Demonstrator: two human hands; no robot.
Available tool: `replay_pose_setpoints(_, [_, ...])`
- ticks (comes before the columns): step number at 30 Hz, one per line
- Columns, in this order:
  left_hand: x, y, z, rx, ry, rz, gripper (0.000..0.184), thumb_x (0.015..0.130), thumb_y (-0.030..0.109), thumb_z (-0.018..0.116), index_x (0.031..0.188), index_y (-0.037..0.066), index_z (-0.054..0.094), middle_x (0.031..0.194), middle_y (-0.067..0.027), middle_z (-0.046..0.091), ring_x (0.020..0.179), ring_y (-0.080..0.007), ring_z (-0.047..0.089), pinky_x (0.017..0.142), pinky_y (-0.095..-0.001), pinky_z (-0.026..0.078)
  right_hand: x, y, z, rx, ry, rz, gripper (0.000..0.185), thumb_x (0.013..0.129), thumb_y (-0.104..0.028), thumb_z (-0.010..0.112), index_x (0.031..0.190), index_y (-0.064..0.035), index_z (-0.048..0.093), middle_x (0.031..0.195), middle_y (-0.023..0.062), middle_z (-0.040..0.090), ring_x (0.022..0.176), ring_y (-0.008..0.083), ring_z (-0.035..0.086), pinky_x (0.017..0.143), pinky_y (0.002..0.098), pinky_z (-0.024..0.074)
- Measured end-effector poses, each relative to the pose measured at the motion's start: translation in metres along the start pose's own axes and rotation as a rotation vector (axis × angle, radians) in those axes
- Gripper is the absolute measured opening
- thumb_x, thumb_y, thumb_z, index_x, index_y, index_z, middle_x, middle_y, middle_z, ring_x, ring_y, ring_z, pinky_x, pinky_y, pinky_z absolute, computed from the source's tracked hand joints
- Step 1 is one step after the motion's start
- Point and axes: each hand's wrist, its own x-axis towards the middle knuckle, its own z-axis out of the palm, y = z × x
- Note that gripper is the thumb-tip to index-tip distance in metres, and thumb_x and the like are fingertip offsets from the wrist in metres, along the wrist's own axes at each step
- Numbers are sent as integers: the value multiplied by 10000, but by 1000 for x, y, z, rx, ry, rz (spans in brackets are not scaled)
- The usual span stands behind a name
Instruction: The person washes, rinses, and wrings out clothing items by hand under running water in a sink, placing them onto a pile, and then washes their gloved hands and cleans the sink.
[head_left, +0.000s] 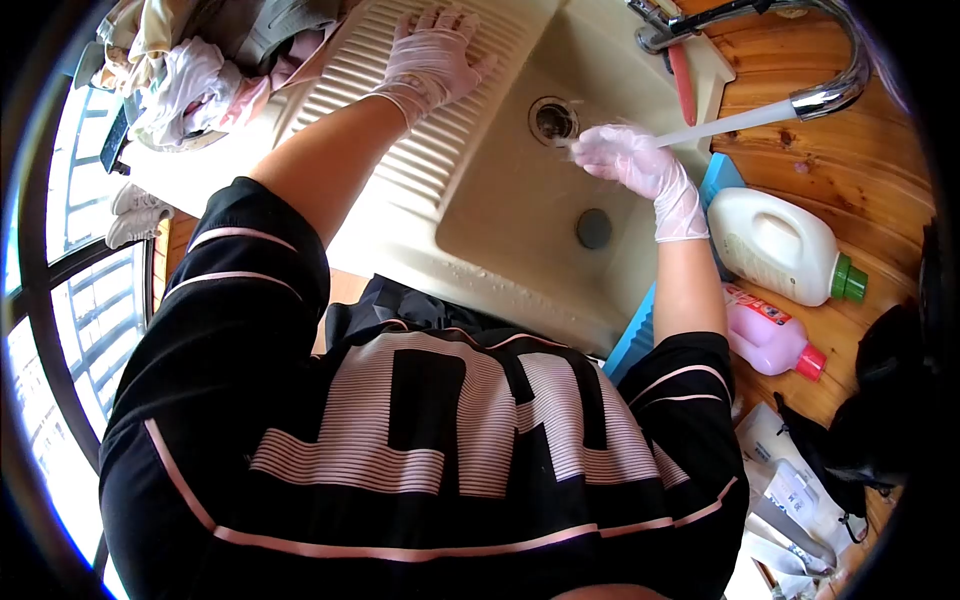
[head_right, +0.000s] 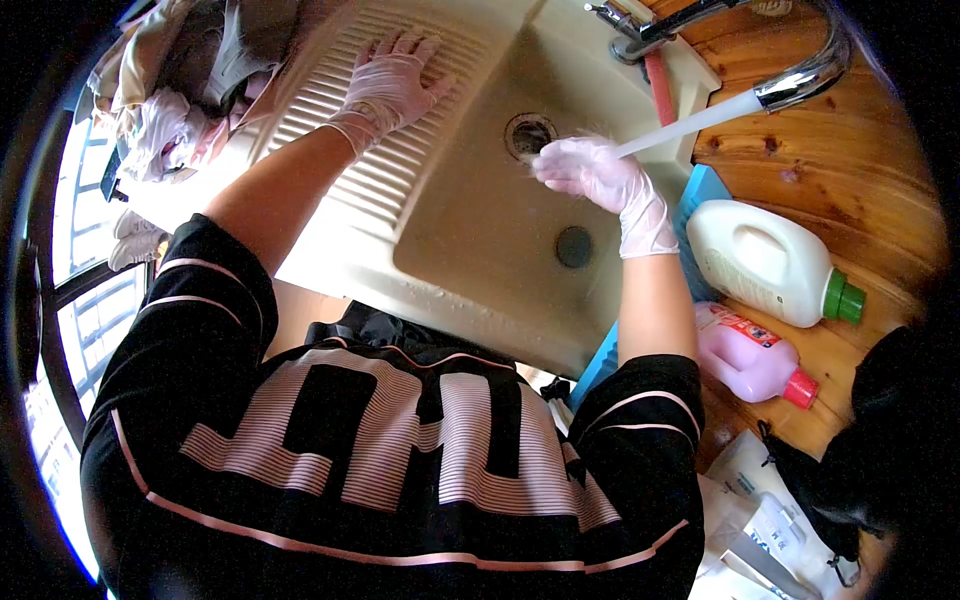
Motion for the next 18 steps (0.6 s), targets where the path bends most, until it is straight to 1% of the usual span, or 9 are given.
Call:
replay_pose_setpoints(4, [0,3,-13,-33,-75,-13,698,880,601,325,1440,206,197,1508,-33,152,1391,-220,128,1134,-426,86,-8,-4,16,-355,-115,177,273,912,-209,507,993,23,624,968,142,656,905,224,636,813,331,507])
replay_pose_setpoints(5, [-4,6,-15,-62,-131,-20,695,882,598,324,1441,208,190,1511,-32,138,1394,-214,115,1135,-426,77,-6,3,20,-481,-165,222,257,874,-222,548,931,5,653,949,110,665,888,179,636,808,304,499])
replay_pose_setpoints(8, [2,-1,19,2,265,61,684,870,627,347,1388,181,341,1424,-107,348,1319,-259,318,1090,-438,229,10,39,27,-1130,-417,790,257,812,-241,602,924,-21,674,934,82,677,867,204,640,811,339,496])
replay_pose_setpoints(9, [1,-4,24,-63,354,98,634,853,566,393,1323,140,401,1366,-128,394,1281,-279,350,1074,-449,240,13,55,12,-1378,-219,965,278,764,-288,648,927,-68,695,921,55,683,851,187,628,794,336,489])
replay_pose_setpoints(11, [-5,-9,20,-191,530,164,538,820,445,485,1191,56,519,1251,-171,486,1204,-321,415,1043,-471,261,26,41,-9,-1411,-100,672,267,768,-282,651,929,-73,694,928,53,680,842,174,619,791,328,488])
replay_pose_setpoints(12, [-5,-10,15,-219,422,142,575,815,460,482,1228,60,490,1299,-169,437,1244,-321,363,1062,-464,222,29,37,-19,-1420,-43,524,262,770,-279,653,930,-76,694,932,51,679,838,168,614,789,324,488])
replay_pose_setpoints(13, [-4,-10,9,-243,314,123,614,810,475,479,1265,63,462,1347,-168,388,1285,-321,311,1081,-457,182,16,36,-17,-954,83,359,267,793,-270,638,947,-56,674,940,47,667,838,156,607,800,311,487])
replay_pose_setpoints(14, [-4,-10,7,-267,205,107,655,805,491,476,1302,66,433,1396,-166,340,1325,-321,259,1099,-451,143,12,25,-4,-731,92,321,283,809,-279,631,986,-60,655,962,48,658,853,149,608,809,294,484])
replay_pose_setpoints(18, [-4,-11,9,-283,258,123,631,807,484,482,1282,70,453,1370,-152,377,1302,-316,297,1090,-453,171,1,-6,6,-338,25,131,311,870,-247,566,1065,-10,612,1030,104,638,982,192,597,866,323,480])
